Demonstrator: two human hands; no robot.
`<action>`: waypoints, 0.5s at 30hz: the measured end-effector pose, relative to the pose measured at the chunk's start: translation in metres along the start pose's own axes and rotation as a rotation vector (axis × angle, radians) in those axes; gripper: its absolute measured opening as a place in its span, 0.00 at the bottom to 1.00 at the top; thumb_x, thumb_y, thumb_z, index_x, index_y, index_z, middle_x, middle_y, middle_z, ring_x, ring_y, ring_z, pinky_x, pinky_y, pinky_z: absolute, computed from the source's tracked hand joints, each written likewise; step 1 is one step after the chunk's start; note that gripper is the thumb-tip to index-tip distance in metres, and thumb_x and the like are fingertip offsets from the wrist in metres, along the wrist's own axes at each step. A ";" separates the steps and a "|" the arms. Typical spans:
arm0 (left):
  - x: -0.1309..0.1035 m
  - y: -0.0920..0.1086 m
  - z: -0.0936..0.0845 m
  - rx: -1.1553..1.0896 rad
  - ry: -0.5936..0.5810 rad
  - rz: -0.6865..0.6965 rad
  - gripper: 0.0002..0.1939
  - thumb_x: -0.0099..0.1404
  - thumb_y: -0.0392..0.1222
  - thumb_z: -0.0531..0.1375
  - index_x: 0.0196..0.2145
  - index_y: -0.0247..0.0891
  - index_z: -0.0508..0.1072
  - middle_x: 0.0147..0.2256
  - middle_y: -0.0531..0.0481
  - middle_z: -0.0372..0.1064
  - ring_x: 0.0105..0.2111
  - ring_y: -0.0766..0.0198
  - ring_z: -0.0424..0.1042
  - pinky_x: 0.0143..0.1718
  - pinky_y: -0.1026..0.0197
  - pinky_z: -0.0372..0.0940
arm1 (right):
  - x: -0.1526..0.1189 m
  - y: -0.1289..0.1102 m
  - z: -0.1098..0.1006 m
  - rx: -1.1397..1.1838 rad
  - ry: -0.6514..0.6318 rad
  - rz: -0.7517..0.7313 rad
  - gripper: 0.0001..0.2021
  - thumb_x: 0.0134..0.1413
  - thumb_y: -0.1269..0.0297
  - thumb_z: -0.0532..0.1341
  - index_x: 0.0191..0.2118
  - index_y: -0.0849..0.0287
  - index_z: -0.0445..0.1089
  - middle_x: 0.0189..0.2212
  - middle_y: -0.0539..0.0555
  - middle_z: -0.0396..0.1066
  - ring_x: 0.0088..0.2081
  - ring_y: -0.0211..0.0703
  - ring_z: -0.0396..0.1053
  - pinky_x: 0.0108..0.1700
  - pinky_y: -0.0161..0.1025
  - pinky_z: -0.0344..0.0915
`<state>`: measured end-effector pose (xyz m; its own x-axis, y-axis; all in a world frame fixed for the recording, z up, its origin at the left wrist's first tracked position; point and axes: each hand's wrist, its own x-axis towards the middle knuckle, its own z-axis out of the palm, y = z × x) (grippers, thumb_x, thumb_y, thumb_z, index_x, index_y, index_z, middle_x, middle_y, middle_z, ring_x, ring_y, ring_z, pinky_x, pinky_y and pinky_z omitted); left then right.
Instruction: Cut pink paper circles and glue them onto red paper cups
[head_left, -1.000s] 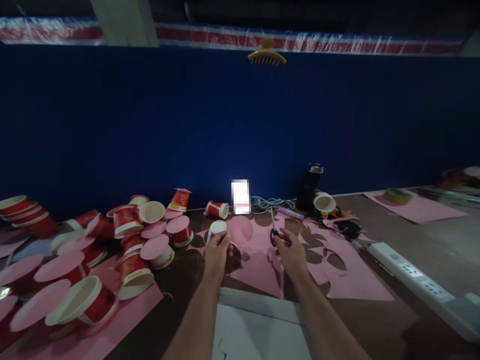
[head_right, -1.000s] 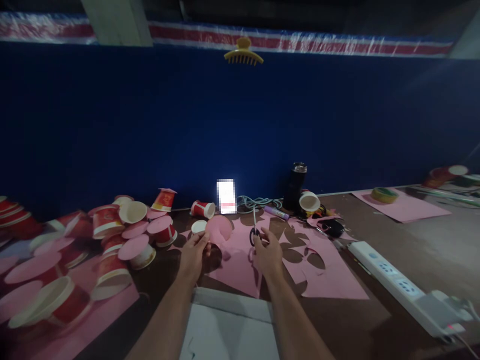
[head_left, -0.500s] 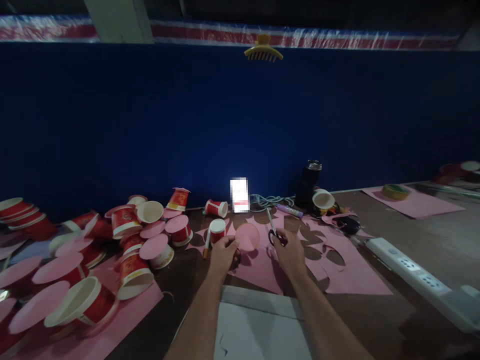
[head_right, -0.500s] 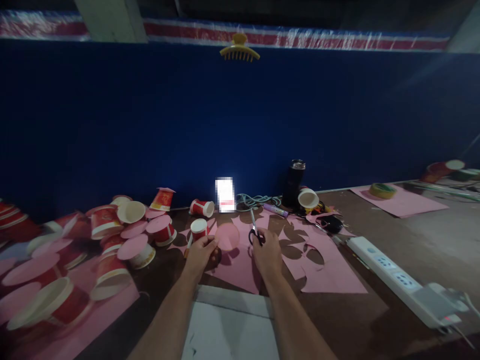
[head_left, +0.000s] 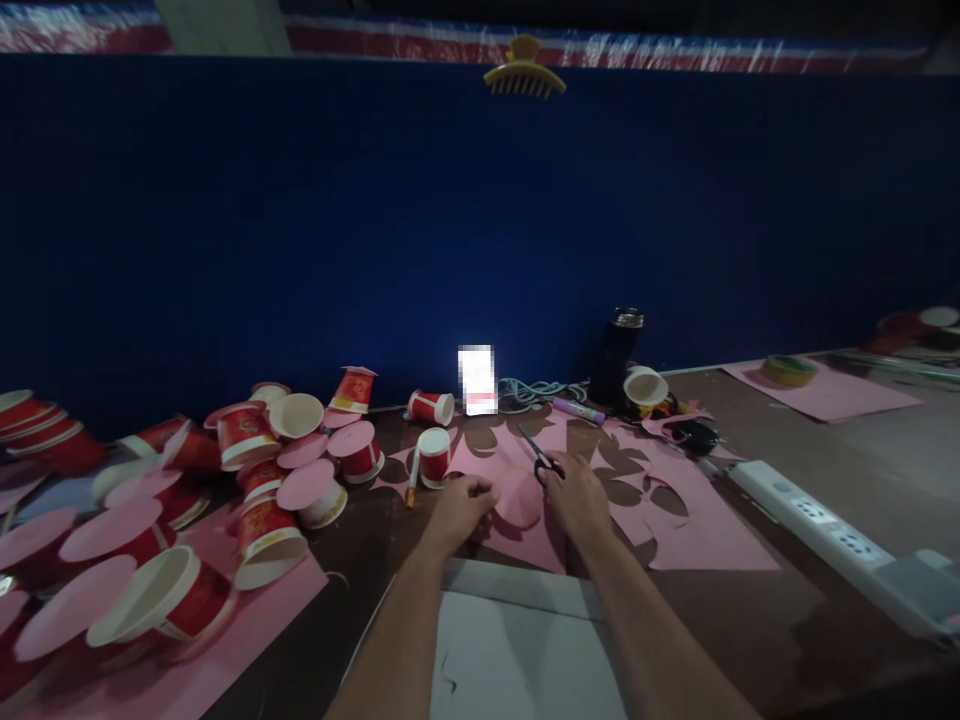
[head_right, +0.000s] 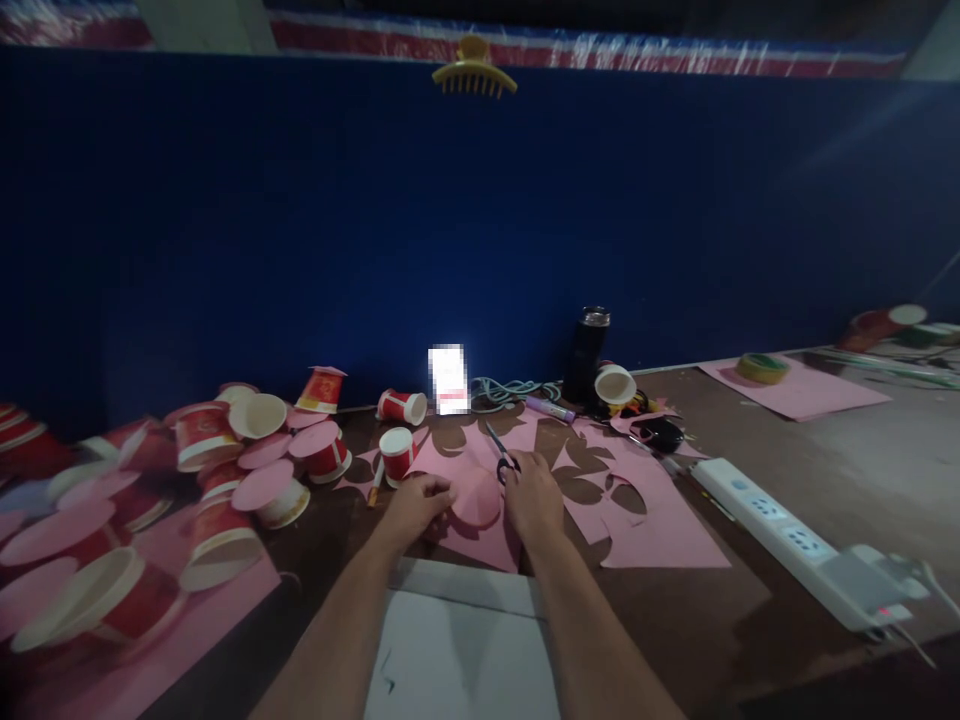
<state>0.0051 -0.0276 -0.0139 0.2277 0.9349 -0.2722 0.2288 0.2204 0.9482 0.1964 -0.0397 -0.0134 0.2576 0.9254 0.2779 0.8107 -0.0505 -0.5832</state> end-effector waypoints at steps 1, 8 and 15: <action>-0.001 0.000 0.001 0.012 -0.040 0.003 0.15 0.54 0.47 0.63 0.36 0.33 0.72 0.18 0.55 0.65 0.16 0.68 0.67 0.18 0.66 0.62 | 0.001 0.001 0.001 -0.002 -0.006 -0.003 0.15 0.56 0.67 0.53 0.47 0.57 0.70 0.47 0.56 0.70 0.47 0.45 0.68 0.49 0.37 0.60; -0.003 -0.002 0.005 0.107 -0.133 0.065 0.11 0.54 0.43 0.63 0.32 0.32 0.74 0.18 0.53 0.66 0.18 0.69 0.67 0.19 0.68 0.60 | 0.002 0.004 0.003 -0.035 -0.042 -0.014 0.15 0.55 0.69 0.53 0.46 0.55 0.71 0.46 0.55 0.72 0.47 0.46 0.68 0.49 0.39 0.61; -0.003 0.001 0.005 0.054 -0.046 0.005 0.08 0.56 0.41 0.61 0.33 0.33 0.72 0.17 0.55 0.64 0.15 0.69 0.66 0.17 0.68 0.60 | 0.001 0.000 0.001 0.033 0.024 -0.069 0.13 0.55 0.64 0.54 0.43 0.55 0.73 0.45 0.55 0.73 0.48 0.47 0.68 0.52 0.42 0.60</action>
<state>0.0091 -0.0313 -0.0127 0.2716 0.9221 -0.2756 0.2775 0.1991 0.9399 0.1961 -0.0381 -0.0133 0.2145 0.9170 0.3363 0.8092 0.0260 -0.5869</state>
